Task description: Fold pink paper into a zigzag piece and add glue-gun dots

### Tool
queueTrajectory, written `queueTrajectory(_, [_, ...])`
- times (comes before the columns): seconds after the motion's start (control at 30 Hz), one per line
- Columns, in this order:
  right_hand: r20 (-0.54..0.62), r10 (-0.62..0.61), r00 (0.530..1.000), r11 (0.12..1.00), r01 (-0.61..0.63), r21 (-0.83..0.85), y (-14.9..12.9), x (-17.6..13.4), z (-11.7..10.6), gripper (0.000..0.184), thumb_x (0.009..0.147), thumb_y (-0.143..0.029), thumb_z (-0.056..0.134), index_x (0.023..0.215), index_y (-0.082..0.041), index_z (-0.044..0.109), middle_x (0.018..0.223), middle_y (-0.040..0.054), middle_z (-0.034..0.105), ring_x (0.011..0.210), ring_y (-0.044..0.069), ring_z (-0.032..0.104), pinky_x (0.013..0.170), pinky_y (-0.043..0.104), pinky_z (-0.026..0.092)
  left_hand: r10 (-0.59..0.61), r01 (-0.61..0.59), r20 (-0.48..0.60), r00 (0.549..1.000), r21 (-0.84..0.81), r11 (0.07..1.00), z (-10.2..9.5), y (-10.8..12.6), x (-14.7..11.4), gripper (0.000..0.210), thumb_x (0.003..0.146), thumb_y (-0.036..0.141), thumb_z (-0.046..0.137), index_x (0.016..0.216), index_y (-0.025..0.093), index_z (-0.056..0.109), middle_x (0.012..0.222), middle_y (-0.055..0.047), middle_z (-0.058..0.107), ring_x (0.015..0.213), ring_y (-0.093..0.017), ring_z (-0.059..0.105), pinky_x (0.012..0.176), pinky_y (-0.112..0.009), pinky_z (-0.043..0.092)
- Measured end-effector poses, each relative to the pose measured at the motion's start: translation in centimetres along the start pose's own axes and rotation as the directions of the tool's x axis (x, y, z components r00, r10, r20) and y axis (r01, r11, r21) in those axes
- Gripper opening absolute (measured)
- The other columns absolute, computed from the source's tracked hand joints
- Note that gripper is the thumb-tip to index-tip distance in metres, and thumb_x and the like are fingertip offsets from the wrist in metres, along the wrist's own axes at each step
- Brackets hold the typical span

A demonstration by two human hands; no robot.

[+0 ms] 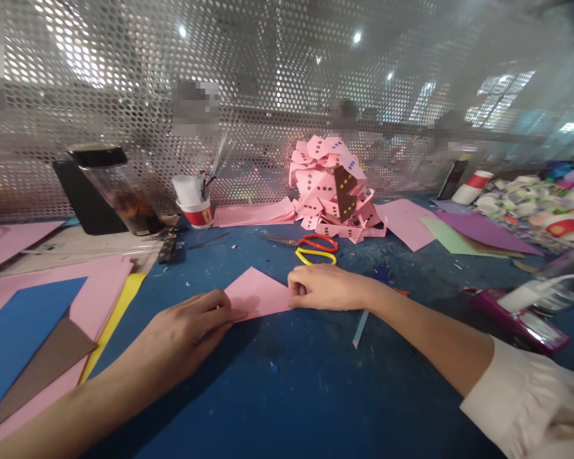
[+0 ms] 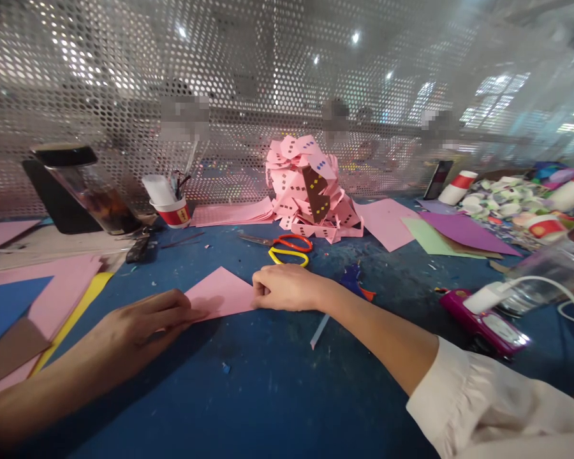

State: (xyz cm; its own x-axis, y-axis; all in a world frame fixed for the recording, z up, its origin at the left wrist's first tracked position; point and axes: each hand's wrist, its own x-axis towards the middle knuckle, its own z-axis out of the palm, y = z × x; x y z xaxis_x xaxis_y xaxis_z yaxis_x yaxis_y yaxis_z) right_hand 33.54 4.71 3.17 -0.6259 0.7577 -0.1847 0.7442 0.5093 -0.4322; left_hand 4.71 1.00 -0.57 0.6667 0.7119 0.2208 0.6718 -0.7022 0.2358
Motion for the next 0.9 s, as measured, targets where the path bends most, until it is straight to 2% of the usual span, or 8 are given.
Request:
queueTrajectory(0.23, [0.006, -0.021, 1.0, 1.0, 0.021, 0.008, 0.28, -0.03, -0.04, 0.016, 0.084, -0.036, 0.06, 0.083, -0.02, 0.06, 0.094, 0.0016, 0.066, 0.081, 0.015, 0.058, 0.063, 0.026, 0.035, 0.027, -0.027, 0.034, 0.999, -0.008, 1.0, -0.22, 0.06, 0.0, 0.038, 0.099, 0.024, 0.04, 0.132, 0.035, 0.057, 0.1, -0.001, 0.064, 0.084, -0.013, 0.065, 0.074, -0.021, 0.046])
queueTrajectory(0.53, [0.009, -0.029, 1.0, 1.0, 0.029, -0.004, 0.12, -0.39, 0.0, 0.009, 0.082, -0.024, 0.056, 0.088, -0.021, 0.059, 0.094, 0.0024, 0.065, 0.08, 0.015, 0.058, 0.062, 0.026, 0.036, 0.047, -0.047, 0.051, 0.998, 0.0, 0.999, 0.17, -0.44, -0.2, 0.037, 0.1, 0.024, 0.038, 0.128, 0.035, 0.059, 0.102, -0.002, 0.062, 0.084, -0.014, 0.065, 0.075, -0.023, 0.047])
queueTrajectory(0.73, [-0.004, -0.051, 0.999, 0.998, 0.051, -0.032, 0.27, -0.41, 0.16, 0.007, 0.081, -0.024, 0.054, 0.086, -0.021, 0.058, 0.092, 0.0019, 0.064, 0.077, 0.014, 0.057, 0.061, 0.025, 0.036, 0.078, -0.079, 0.021, 0.997, 0.055, 0.995, 0.53, -0.54, -0.21, 0.044, 0.099, 0.022, 0.037, 0.137, 0.04, 0.05, 0.099, -0.001, 0.062, 0.077, -0.013, 0.065, 0.07, -0.023, 0.047])
queueTrajectory(0.9, [0.012, -0.04, 0.999, 0.999, 0.041, -0.022, 0.24, -0.39, 0.16, 0.007, 0.082, -0.023, 0.053, 0.086, -0.02, 0.058, 0.093, 0.0029, 0.064, 0.078, 0.015, 0.057, 0.062, 0.025, 0.037, 0.099, -0.097, -0.016, 0.995, 0.101, 0.99, 0.75, -0.62, -0.35, 0.045, 0.098, 0.022, 0.039, 0.137, 0.039, 0.051, 0.097, -0.001, 0.063, 0.073, -0.012, 0.065, 0.068, -0.021, 0.048])
